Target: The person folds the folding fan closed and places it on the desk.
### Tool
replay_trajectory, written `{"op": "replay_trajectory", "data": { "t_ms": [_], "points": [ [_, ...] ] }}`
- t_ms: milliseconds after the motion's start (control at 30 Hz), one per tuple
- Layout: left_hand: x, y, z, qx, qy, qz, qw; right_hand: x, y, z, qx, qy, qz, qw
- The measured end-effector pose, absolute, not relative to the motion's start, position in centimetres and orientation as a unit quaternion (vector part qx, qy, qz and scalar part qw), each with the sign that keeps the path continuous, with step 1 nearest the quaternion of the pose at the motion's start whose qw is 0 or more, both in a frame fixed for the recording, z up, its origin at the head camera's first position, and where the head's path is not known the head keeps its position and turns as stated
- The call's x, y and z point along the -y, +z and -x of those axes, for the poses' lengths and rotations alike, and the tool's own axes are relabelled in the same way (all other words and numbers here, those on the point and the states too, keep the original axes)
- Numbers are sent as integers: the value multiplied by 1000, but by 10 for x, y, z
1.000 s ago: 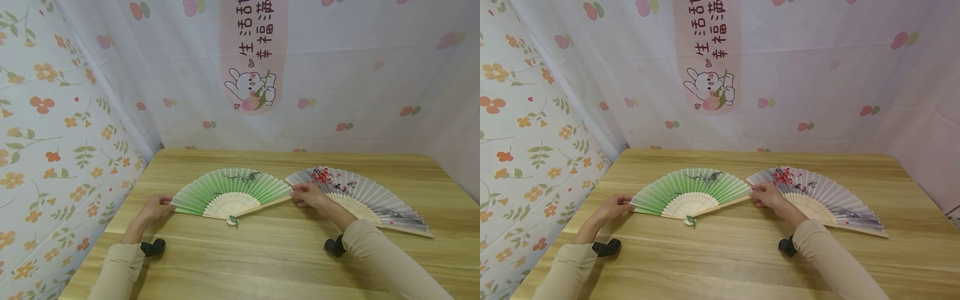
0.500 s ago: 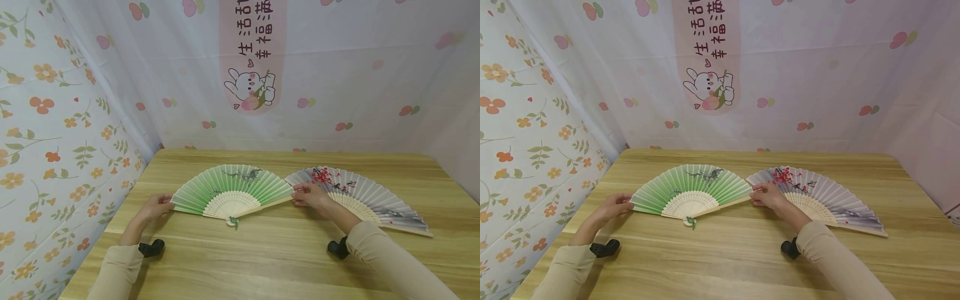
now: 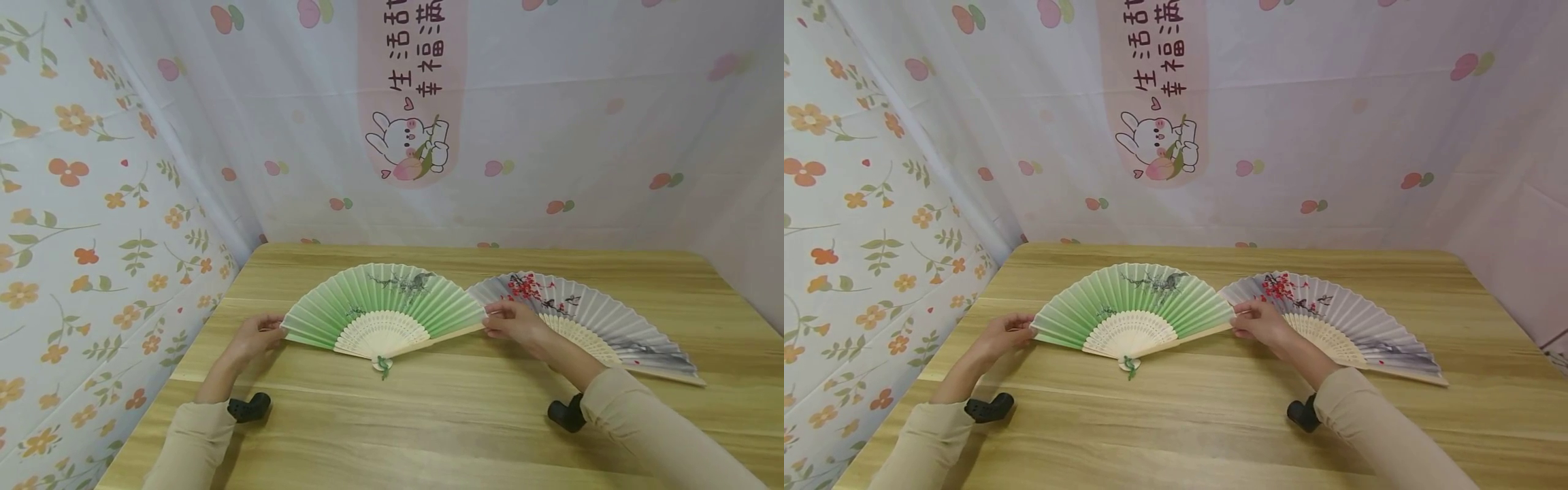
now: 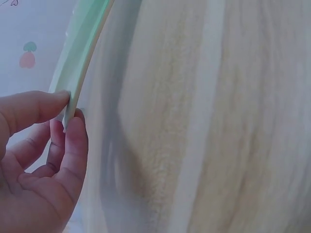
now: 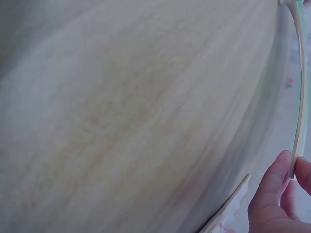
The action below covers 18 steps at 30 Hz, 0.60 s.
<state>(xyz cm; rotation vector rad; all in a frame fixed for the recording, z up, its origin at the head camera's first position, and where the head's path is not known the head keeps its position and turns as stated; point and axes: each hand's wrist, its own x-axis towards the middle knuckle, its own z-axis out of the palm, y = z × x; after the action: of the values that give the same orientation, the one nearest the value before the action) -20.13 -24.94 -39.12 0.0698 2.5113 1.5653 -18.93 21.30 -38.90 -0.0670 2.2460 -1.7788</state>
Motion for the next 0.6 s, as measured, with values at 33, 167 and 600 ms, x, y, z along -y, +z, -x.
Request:
{"op": "replay_trajectory", "data": {
  "t_ms": [33, 167, 600],
  "points": [
    [249, -390, 201, -846, 525, -24, 90, -214, -388, 188, -777, -613, 24, 137],
    [249, -386, 202, -844, 527, -36, 90, -216, -386, 183, -779, -611, 27, 139],
    [247, -374, 203, -831, 546, -59, 85, -231, -375, 174, -777, -618, 18, 116]
  ]
}}
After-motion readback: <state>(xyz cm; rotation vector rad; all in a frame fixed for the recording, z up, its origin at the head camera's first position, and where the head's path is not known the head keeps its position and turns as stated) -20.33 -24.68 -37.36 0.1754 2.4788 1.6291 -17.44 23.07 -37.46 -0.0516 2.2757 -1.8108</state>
